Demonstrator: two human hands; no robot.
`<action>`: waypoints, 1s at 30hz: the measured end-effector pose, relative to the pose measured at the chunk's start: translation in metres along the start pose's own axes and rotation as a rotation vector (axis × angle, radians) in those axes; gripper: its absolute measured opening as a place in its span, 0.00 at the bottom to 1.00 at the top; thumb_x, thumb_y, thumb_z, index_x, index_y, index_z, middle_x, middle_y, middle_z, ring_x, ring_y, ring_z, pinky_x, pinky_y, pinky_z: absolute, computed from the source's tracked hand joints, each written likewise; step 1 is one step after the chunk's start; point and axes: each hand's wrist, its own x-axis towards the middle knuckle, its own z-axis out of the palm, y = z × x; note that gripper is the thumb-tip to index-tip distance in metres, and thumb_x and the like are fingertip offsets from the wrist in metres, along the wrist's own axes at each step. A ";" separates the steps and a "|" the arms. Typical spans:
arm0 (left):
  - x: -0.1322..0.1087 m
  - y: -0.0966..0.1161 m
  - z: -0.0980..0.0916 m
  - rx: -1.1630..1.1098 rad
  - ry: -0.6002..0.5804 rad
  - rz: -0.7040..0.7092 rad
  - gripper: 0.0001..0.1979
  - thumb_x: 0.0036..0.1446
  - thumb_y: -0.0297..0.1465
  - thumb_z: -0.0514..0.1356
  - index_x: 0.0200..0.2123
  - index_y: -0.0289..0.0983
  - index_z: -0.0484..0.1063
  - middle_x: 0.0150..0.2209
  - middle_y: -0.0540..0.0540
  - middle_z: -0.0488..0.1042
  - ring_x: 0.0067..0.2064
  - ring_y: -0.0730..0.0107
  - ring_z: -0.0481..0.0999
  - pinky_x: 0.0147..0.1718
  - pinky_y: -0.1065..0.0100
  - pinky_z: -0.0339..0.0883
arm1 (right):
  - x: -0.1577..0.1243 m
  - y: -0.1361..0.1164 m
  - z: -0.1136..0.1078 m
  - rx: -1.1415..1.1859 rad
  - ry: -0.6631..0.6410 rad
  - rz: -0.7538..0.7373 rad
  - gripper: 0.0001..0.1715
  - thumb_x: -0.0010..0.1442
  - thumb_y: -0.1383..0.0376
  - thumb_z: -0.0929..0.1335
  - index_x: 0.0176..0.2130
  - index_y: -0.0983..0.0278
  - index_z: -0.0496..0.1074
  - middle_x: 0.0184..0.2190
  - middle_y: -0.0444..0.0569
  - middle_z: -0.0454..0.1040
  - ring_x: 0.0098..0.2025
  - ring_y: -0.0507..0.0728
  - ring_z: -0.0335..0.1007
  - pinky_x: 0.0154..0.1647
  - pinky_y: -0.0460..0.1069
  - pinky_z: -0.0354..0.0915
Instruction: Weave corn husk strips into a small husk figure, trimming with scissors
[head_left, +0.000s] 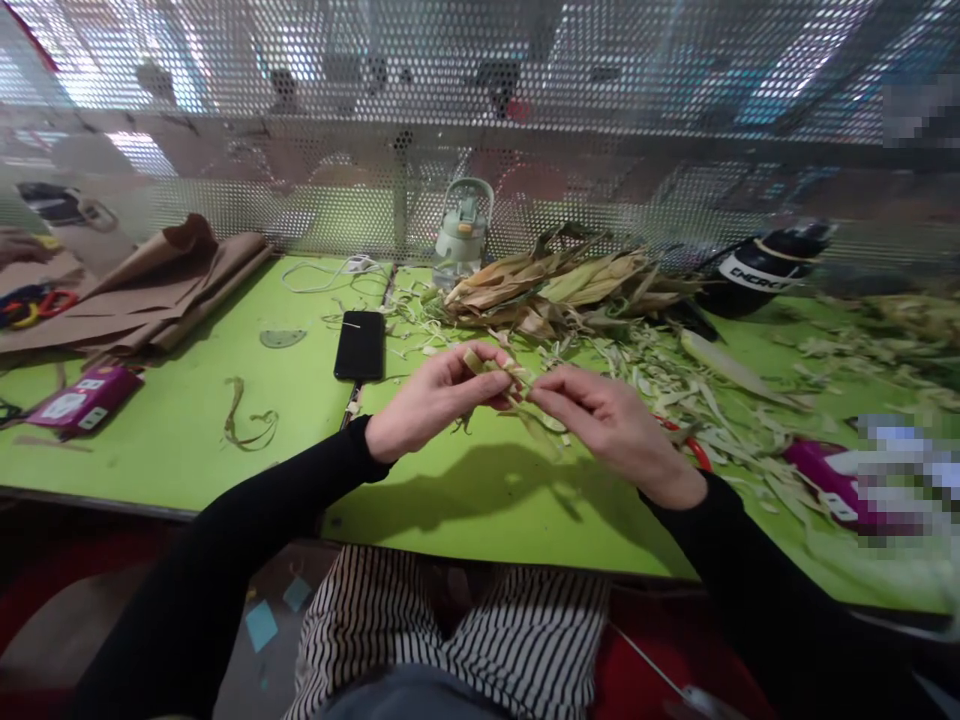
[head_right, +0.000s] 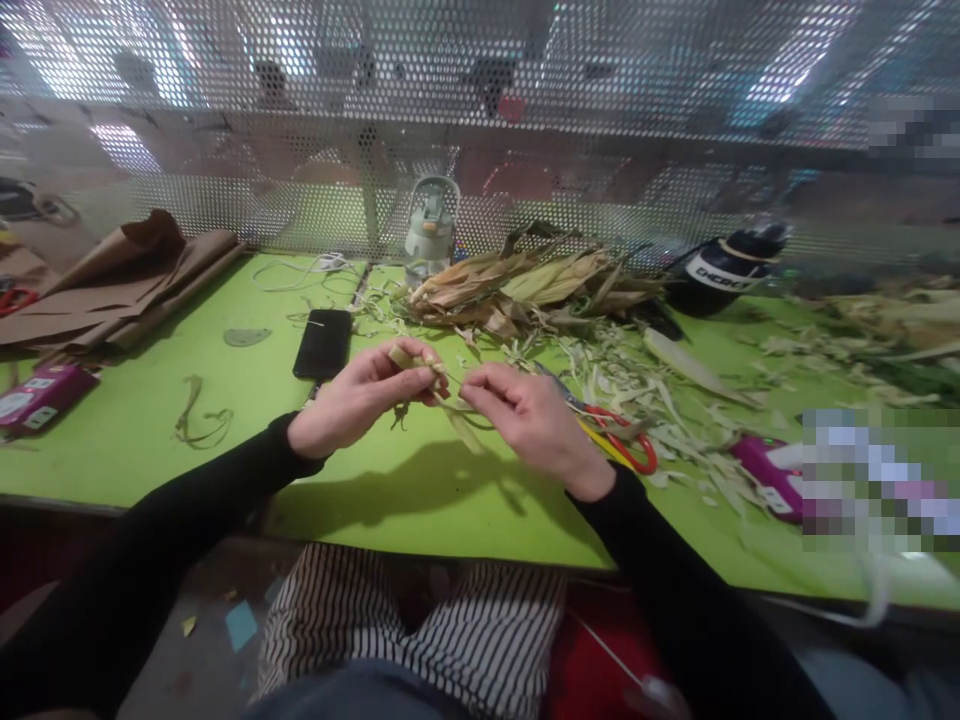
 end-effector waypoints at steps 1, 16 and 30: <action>0.001 0.000 -0.001 0.017 0.022 0.010 0.09 0.59 0.31 0.64 0.40 0.34 0.69 0.33 0.49 0.76 0.33 0.77 0.76 0.39 0.71 0.71 | -0.004 -0.001 0.002 -0.086 0.011 -0.044 0.15 0.67 0.56 0.64 0.33 0.60 0.72 0.26 0.44 0.73 0.26 0.53 0.66 0.28 0.49 0.59; -0.012 -0.014 0.005 0.688 -0.182 0.110 0.16 0.63 0.29 0.58 0.52 0.34 0.60 0.35 0.47 0.77 0.33 0.72 0.77 0.33 0.70 0.67 | 0.001 -0.010 -0.007 -0.228 -0.053 -0.101 0.15 0.68 0.57 0.64 0.34 0.61 0.73 0.21 0.41 0.69 0.22 0.50 0.60 0.26 0.47 0.54; -0.008 -0.009 -0.001 -0.021 -0.161 -0.111 0.09 0.59 0.30 0.65 0.40 0.33 0.69 0.34 0.49 0.76 0.36 0.76 0.77 0.42 0.69 0.71 | -0.008 0.010 0.013 0.521 0.051 0.170 0.19 0.61 0.51 0.71 0.27 0.60 0.69 0.27 0.42 0.65 0.26 0.50 0.57 0.28 0.48 0.56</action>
